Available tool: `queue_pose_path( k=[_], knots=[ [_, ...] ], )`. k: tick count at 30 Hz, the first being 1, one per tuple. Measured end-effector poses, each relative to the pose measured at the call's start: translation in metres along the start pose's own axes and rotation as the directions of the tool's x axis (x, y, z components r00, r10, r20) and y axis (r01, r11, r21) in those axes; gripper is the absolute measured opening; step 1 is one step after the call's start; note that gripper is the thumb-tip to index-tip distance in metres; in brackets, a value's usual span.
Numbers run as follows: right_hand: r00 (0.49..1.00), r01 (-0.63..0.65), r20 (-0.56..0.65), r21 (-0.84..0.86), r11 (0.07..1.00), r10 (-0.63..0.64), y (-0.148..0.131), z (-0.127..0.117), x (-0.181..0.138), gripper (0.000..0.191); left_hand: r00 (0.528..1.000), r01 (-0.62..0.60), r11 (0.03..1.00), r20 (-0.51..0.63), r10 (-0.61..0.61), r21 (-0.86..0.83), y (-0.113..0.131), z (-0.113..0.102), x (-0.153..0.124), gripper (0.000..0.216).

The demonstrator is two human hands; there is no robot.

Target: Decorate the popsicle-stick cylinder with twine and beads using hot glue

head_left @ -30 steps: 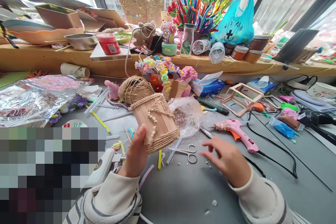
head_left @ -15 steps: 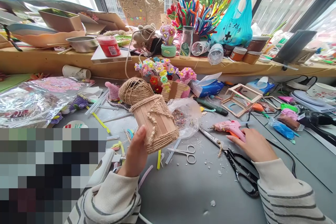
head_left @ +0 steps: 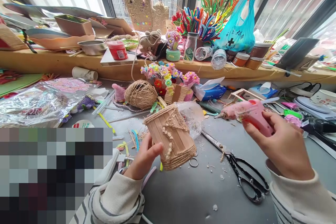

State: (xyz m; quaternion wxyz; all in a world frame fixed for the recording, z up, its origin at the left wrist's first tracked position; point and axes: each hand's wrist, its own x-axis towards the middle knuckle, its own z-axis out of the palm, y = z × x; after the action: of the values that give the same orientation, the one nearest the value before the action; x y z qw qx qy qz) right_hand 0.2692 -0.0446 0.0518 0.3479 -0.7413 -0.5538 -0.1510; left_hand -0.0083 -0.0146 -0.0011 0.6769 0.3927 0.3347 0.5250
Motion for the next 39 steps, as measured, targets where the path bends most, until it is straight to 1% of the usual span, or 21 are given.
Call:
queue_pose_path(
  k=[3,4,6,8,12,18,21,23,25,27,35,39],
  knots=[
    [0.997,0.053,-0.063,0.010,0.999,-0.052,-0.033,-0.016,0.007,0.045,0.998,0.020,1.000,0.063,-0.021,0.021,-0.001,0.000,-0.003,0.058],
    [0.995,0.086,-0.055,0.016,0.996,-0.085,-0.042,-0.019,0.008,0.043,0.996,0.025,0.999,0.079,-0.027,0.023,0.000,0.001,-0.004,0.061],
    [0.984,0.136,-0.117,0.022,0.990,-0.133,-0.056,-0.020,0.007,0.038,0.993,0.037,0.999,0.110,-0.039,0.019,0.000,0.003,-0.006,0.062],
    [0.962,0.201,-0.189,-0.002,0.980,-0.198,-0.063,-0.018,0.004,0.035,0.989,0.053,0.999,0.136,-0.054,0.009,0.001,0.005,-0.006,0.063],
    [0.914,0.296,-0.269,-0.067,0.953,-0.303,-0.064,-0.010,-0.001,0.027,0.985,0.086,0.996,0.152,-0.086,0.009,0.004,0.005,-0.007,0.064],
    [0.887,0.350,-0.274,-0.128,0.928,-0.372,-0.058,-0.004,-0.003,0.022,0.982,0.093,0.996,0.165,-0.092,0.004,0.004,0.004,-0.006,0.065],
    [0.868,0.393,-0.273,-0.135,0.910,-0.415,-0.059,-0.001,-0.005,0.020,0.986,0.090,0.996,0.142,-0.088,-0.013,0.004,0.006,-0.006,0.065],
    [0.860,0.411,-0.271,-0.133,0.902,-0.432,-0.060,0.000,-0.006,0.020,0.990,0.085,0.996,0.117,-0.082,-0.027,0.004,0.008,-0.007,0.071],
    [0.862,0.412,-0.265,-0.132,0.902,-0.433,-0.061,0.001,-0.007,0.020,0.992,0.085,0.996,0.102,-0.081,-0.033,0.004,0.010,-0.007,0.078],
    [0.867,0.405,-0.260,-0.130,0.905,-0.426,-0.062,0.001,-0.007,0.021,0.992,0.084,0.996,0.101,-0.081,-0.025,0.004,0.011,-0.007,0.081],
    [0.874,0.396,-0.250,-0.129,0.909,-0.417,-0.062,0.001,-0.007,0.019,0.991,0.084,0.996,0.111,-0.081,-0.022,0.005,0.010,-0.007,0.073],
    [0.874,0.394,-0.253,-0.130,0.910,-0.415,-0.061,0.000,-0.009,0.018,0.989,0.089,0.995,0.121,-0.084,-0.035,0.005,0.009,-0.007,0.064]
  ],
)
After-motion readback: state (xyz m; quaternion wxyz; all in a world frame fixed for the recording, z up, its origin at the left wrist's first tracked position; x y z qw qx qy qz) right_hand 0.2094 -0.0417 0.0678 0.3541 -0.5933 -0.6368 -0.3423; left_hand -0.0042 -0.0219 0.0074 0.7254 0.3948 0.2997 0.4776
